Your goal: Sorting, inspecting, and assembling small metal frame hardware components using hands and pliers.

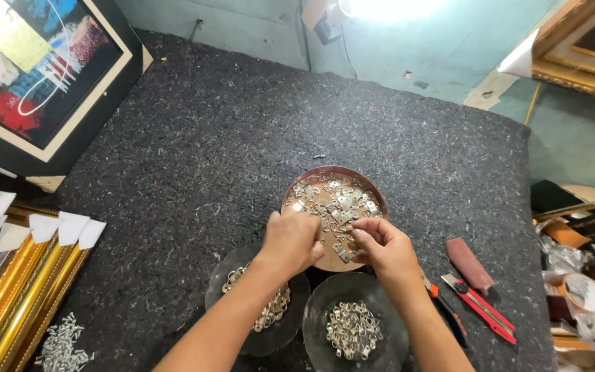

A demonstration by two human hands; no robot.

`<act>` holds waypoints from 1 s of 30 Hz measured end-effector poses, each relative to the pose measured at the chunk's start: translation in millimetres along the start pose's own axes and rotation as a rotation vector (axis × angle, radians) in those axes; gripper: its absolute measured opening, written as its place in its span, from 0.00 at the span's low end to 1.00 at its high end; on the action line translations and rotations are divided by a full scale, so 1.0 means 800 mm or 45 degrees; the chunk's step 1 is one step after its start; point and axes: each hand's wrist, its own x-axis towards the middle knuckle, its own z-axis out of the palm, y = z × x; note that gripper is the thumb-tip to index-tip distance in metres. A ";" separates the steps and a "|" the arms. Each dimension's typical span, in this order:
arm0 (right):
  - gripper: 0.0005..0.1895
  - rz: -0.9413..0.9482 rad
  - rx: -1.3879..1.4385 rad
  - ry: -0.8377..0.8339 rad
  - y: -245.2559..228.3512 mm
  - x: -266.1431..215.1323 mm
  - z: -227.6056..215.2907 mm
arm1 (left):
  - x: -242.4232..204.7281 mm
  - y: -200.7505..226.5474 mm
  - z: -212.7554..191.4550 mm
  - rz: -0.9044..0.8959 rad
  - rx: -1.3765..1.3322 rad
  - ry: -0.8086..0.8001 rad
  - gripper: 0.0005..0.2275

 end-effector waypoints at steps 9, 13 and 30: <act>0.06 0.042 0.308 -0.033 -0.024 -0.069 -0.017 | -0.073 0.067 -0.084 -0.540 -1.968 0.056 0.08; 0.04 0.048 0.320 0.014 -0.037 -0.109 -0.021 | -0.099 0.079 -0.085 -0.449 -2.164 0.025 0.06; 0.04 -0.109 0.259 -0.008 -0.029 -0.227 -0.048 | -0.186 0.125 -0.126 -0.240 -2.020 -0.318 0.10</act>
